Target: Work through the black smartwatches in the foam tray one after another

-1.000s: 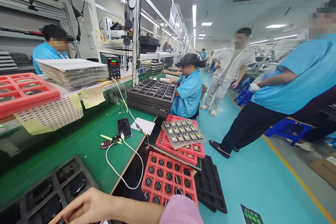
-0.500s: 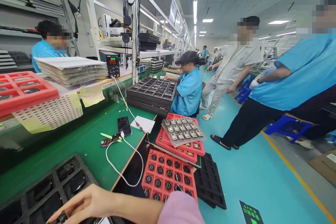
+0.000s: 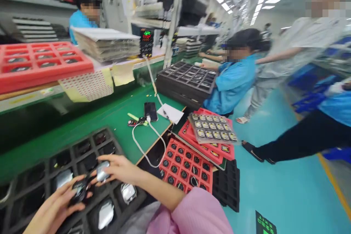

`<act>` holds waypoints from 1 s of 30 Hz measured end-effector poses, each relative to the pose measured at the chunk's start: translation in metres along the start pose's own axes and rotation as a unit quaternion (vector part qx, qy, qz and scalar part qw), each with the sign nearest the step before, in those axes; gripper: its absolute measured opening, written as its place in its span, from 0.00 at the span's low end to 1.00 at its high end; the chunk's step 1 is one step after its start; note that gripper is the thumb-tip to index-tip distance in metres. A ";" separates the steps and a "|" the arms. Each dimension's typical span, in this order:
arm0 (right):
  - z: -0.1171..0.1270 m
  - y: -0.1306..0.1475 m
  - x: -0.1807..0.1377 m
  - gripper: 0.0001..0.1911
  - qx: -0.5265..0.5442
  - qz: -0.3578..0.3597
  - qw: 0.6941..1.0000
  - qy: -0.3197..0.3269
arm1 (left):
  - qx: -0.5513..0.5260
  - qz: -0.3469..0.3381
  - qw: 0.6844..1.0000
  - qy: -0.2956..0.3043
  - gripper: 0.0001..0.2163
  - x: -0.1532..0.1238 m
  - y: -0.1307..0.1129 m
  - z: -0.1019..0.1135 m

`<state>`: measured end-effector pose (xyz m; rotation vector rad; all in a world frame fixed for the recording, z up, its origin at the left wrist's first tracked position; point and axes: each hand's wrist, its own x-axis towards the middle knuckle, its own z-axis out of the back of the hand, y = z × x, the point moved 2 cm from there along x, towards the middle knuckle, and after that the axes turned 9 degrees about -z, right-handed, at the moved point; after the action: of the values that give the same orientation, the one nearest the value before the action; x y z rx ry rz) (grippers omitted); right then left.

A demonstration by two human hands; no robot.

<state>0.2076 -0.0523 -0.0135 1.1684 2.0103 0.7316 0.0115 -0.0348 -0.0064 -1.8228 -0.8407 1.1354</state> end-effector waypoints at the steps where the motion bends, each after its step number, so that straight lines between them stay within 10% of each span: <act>1: -0.002 0.003 -0.001 0.33 -0.010 0.011 1.000 -0.008 | -0.012 -0.005 1.000 0.007 0.26 -0.001 -0.003 -0.003; 20: -0.009 0.017 0.005 0.26 -0.084 -0.020 0.996 -0.002 | -0.022 -0.082 0.992 0.090 0.19 0.005 -0.020 -0.005; 30: -0.011 0.015 0.002 0.26 -0.060 -0.010 0.998 0.024 | 0.237 -0.234 0.942 0.028 0.15 0.006 -0.011 0.001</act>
<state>0.2060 -0.0451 0.0038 1.0703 1.9853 0.8658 0.0114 -0.0242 0.0003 -1.1708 -0.8240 0.8750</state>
